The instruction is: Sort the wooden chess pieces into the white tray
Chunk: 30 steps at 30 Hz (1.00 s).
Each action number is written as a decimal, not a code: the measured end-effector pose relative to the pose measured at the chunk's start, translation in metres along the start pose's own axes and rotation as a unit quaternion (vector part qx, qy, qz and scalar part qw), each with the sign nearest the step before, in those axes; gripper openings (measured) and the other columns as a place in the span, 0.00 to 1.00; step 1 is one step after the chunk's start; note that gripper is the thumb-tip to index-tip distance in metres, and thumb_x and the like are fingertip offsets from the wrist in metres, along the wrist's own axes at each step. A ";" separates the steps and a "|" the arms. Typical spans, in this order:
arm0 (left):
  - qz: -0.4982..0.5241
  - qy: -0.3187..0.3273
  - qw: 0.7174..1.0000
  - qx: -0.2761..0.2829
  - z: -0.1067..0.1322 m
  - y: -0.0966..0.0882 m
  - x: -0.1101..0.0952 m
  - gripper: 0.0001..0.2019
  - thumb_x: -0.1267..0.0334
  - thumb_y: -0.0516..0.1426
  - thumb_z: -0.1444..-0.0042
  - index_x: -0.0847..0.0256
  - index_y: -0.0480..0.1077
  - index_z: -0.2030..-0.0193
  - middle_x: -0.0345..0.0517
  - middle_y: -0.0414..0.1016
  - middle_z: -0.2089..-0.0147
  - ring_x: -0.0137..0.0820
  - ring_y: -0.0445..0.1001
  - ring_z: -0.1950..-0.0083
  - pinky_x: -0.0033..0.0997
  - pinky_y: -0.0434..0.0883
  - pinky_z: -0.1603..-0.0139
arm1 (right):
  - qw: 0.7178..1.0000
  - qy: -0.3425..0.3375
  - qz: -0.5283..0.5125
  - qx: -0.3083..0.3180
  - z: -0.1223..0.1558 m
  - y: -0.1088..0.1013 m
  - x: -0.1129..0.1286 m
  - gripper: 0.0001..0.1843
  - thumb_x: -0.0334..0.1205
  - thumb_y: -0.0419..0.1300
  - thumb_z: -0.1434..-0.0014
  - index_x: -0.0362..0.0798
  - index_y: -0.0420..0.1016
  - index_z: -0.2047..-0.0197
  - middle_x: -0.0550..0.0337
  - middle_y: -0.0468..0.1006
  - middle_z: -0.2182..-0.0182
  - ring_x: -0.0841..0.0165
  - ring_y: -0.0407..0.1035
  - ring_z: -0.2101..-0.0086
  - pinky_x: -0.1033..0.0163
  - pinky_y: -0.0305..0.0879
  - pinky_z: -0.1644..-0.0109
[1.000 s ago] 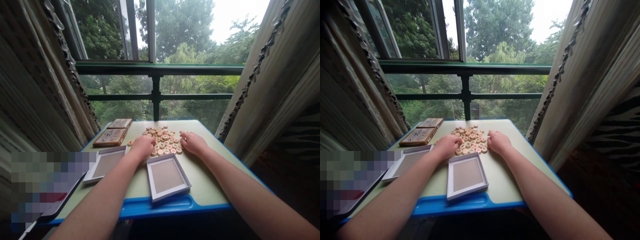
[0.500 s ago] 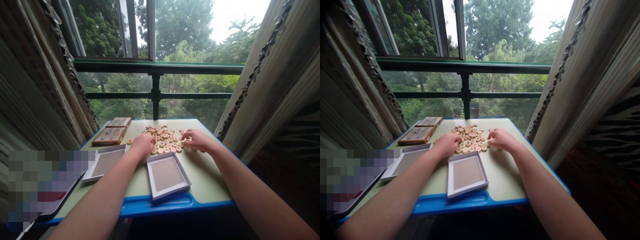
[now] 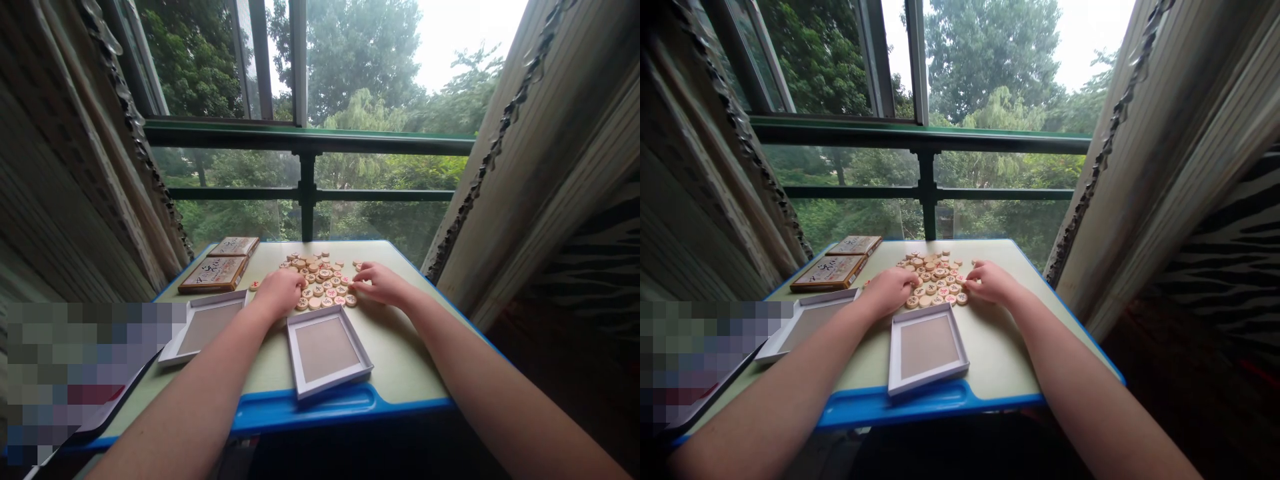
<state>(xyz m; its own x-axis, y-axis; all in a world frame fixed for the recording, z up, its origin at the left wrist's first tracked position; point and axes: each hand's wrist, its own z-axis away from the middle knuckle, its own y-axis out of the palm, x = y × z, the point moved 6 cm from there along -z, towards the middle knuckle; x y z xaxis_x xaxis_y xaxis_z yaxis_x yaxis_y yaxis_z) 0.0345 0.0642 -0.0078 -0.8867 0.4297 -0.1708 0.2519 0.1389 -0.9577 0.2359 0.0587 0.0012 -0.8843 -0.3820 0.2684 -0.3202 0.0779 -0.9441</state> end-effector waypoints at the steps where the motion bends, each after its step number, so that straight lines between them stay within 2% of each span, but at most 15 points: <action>1: 0.002 0.000 1.000 -0.002 0.000 0.000 0.000 0.16 0.69 0.48 0.50 0.55 0.76 0.63 0.43 0.78 0.57 0.35 0.72 0.54 0.30 0.67 0.55 | 1.000 -0.001 -0.002 0.001 0.000 0.000 0.000 0.13 0.40 0.55 0.44 0.46 0.81 0.67 0.53 0.72 0.67 0.67 0.66 0.65 0.65 0.61 0.60; 8: 0.003 -0.001 1.000 0.000 -0.001 0.001 0.002 0.16 0.69 0.48 0.50 0.54 0.76 0.63 0.43 0.78 0.57 0.36 0.72 0.53 0.31 0.67 0.54 | 1.000 0.003 -0.015 0.023 -0.001 0.003 -0.001 0.13 0.39 0.55 0.45 0.47 0.82 0.70 0.54 0.73 0.68 0.65 0.66 0.62 0.65 0.60 0.57; 12: 0.006 -0.003 1.000 0.003 -0.002 0.002 0.002 0.16 0.69 0.48 0.50 0.54 0.76 0.63 0.42 0.78 0.56 0.36 0.72 0.53 0.31 0.67 0.55 | 1.000 0.021 0.013 0.006 -0.002 0.002 -0.004 0.12 0.38 0.55 0.47 0.47 0.81 0.67 0.54 0.74 0.67 0.64 0.66 0.62 0.64 0.60 0.57; 16: 0.008 0.002 1.000 0.002 -0.002 0.002 0.001 0.15 0.69 0.48 0.50 0.54 0.76 0.64 0.42 0.77 0.56 0.36 0.72 0.54 0.31 0.67 0.56 | 0.995 0.067 0.064 -0.024 -0.002 -0.005 -0.014 0.13 0.35 0.54 0.48 0.47 0.79 0.63 0.54 0.75 0.65 0.65 0.66 0.61 0.65 0.60 0.60; 19: 0.009 0.013 1.000 0.000 -0.002 0.003 0.000 0.14 0.67 0.48 0.48 0.55 0.76 0.65 0.42 0.78 0.58 0.35 0.72 0.55 0.30 0.67 0.55 | 0.991 0.102 0.082 0.014 0.000 -0.006 -0.021 0.12 0.39 0.57 0.50 0.47 0.79 0.64 0.53 0.76 0.66 0.64 0.68 0.64 0.65 0.59 0.64; 22: 0.008 0.023 1.000 -0.005 -0.002 0.002 -0.001 0.14 0.65 0.48 0.46 0.55 0.76 0.65 0.43 0.77 0.58 0.35 0.72 0.54 0.29 0.67 0.55 | 0.989 0.123 0.059 0.058 0.002 -0.003 -0.024 0.15 0.45 0.59 0.52 0.48 0.79 0.63 0.54 0.78 0.67 0.65 0.69 0.67 0.66 0.59 0.68; 24: 0.006 0.025 1.000 -0.006 -0.002 0.002 -0.001 0.15 0.64 0.47 0.46 0.55 0.76 0.65 0.43 0.77 0.58 0.34 0.72 0.54 0.30 0.67 0.55 | 0.989 0.129 0.040 0.058 0.003 -0.003 -0.025 0.17 0.47 0.59 0.52 0.48 0.79 0.62 0.55 0.78 0.67 0.65 0.69 0.68 0.66 0.59 0.69; 30: 0.007 0.020 1.000 -0.002 -0.001 0.001 -0.001 0.15 0.64 0.48 0.46 0.55 0.76 0.63 0.43 0.77 0.57 0.35 0.72 0.53 0.30 0.67 0.55 | 0.994 0.107 0.004 0.036 0.002 -0.003 -0.023 0.12 0.40 0.59 0.52 0.46 0.78 0.65 0.56 0.78 0.67 0.68 0.69 0.70 0.66 0.61 0.69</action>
<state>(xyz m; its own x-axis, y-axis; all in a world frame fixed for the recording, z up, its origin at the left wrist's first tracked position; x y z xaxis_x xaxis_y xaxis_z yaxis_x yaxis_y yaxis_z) 0.0363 0.0642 -0.0084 -0.8666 0.4673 -0.1752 0.2665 0.1365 -0.9541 0.2578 0.0655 -0.0027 -0.9412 -0.1757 0.2885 -0.2950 0.0115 -0.9554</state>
